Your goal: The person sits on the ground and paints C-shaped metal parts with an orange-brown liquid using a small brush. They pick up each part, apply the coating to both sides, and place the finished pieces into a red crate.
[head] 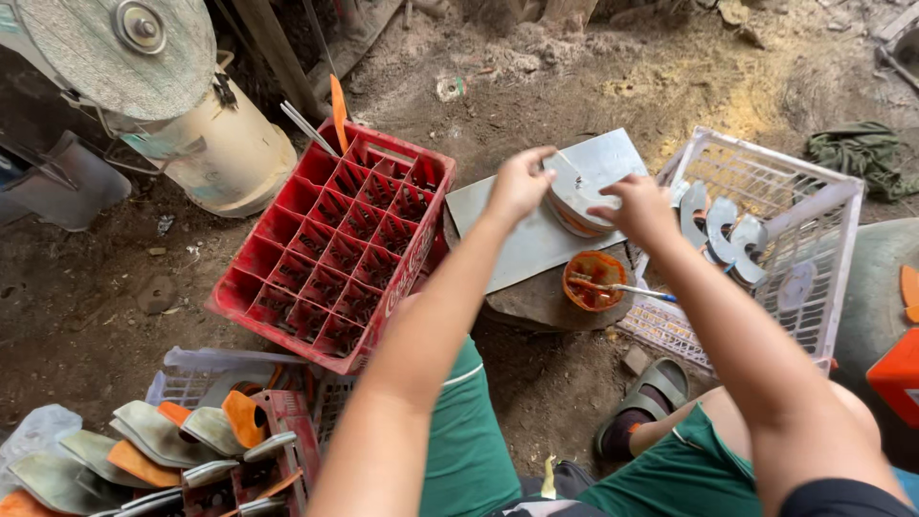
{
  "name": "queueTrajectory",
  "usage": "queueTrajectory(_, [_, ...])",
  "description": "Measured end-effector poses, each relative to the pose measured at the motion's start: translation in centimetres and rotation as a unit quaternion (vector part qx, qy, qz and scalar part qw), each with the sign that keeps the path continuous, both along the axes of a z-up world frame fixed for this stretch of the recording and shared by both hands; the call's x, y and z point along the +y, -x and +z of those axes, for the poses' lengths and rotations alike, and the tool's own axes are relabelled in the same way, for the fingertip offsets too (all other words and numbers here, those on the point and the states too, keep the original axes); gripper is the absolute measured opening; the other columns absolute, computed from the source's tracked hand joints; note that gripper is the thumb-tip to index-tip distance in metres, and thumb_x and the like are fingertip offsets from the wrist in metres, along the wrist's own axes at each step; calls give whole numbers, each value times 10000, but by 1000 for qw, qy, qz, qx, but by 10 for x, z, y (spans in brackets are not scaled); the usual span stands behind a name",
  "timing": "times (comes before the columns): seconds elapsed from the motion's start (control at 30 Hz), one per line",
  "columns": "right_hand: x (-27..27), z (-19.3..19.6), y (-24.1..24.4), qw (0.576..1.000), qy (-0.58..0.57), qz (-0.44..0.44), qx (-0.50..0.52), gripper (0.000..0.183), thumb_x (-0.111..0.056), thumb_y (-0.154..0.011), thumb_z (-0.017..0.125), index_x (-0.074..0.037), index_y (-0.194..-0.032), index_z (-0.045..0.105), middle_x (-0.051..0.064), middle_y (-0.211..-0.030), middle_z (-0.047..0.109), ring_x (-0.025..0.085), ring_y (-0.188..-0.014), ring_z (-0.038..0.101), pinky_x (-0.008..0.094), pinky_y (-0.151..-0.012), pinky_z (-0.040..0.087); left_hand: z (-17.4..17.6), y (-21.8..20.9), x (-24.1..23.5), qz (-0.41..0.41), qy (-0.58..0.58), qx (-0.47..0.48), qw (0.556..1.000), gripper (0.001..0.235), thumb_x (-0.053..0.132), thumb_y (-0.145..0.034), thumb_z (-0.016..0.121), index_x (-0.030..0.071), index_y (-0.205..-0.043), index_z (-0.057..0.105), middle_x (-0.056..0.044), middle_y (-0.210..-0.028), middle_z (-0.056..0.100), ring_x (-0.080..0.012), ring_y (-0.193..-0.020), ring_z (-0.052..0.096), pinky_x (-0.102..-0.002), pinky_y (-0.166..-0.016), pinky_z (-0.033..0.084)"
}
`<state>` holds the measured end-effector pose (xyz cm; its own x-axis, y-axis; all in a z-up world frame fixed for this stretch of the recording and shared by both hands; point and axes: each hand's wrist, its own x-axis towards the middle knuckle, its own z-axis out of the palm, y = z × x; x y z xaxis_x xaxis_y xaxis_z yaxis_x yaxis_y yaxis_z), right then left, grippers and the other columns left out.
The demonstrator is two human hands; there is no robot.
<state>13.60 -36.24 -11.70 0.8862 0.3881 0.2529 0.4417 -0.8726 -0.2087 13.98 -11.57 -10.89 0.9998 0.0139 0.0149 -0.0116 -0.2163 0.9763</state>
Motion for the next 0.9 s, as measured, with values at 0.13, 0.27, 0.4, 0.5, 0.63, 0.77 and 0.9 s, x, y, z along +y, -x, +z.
queueTrajectory(0.13, [28, -35, -12, 997, 67, -24, -39, 617, -606, -685, 840, -164, -1112, 792, 60, -1141, 725, 265, -1145, 613, 509, -937, 425, -62, 29, -44, 49, 149, 91, 983, 482, 131, -896, 695, 70, -1372, 651, -159, -1248, 697, -183, -1056, 659, -311, -881, 532])
queueTrajectory(0.27, [38, -48, -22, 991, 109, -72, 38, 497, -593, -717, 829, -190, -1008, 824, 65, -1124, 727, 261, -1161, 614, 513, -945, 421, -88, 39, -45, 78, 216, 125, 965, 445, 128, -939, 672, 40, -1374, 638, -141, -1275, 680, -182, -1144, 633, -300, -959, 496])
queueTrajectory(0.4, [32, -38, -35, 992, -5, -96, 78, 423, -524, -736, 844, -145, -924, 836, 82, -1052, 738, 277, -1027, 658, 525, -871, 431, -72, 27, -31, 103, 264, 89, 955, 420, 123, -961, 645, 51, -1375, 645, -82, -1274, 685, -124, -1137, 628, -274, -990, 473])
queueTrajectory(0.5, [25, -24, -37, 895, -241, -169, 335, 402, -471, -844, 809, -107, -1008, 764, 156, -906, 735, 251, -733, 706, 416, -691, 499, -67, 27, -27, 109, 323, 150, 928, 410, 168, -986, 603, 64, -1380, 642, -71, -1228, 679, -127, -1006, 605, -304, -848, 437])
queueTrajectory(0.63, [27, -2, -27, 827, -414, -99, 368, 338, -342, -968, 718, -15, -1052, 721, 115, -858, 665, 195, -706, 613, 343, -641, 441, -76, 29, -35, 122, 332, 123, 927, 423, 178, -995, 601, 13, -1385, 621, -95, -1227, 677, -135, -960, 612, -306, -849, 458])
queueTrajectory(0.77, [64, -3, -4, 646, -668, 47, 367, 230, -254, -1010, 607, -37, -1082, 583, 108, -891, 730, 208, -792, 736, 330, -748, 595, -95, 23, -32, 206, 363, 78, 905, 445, 182, -1002, 576, -28, -1394, 561, -91, -1257, 670, -144, -974, 637, -302, -903, 506])
queueTrajectory(0.9, [114, -33, 23, 701, -630, -41, 332, 272, -288, -1038, 627, -29, -1106, 577, 138, -876, 708, 237, -759, 702, 342, -698, 569, -123, 21, -15, 293, 297, 101, 903, 432, 235, -1001, 553, -5, -1360, 568, -85, -1217, 695, -174, -928, 643, -323, -868, 526])
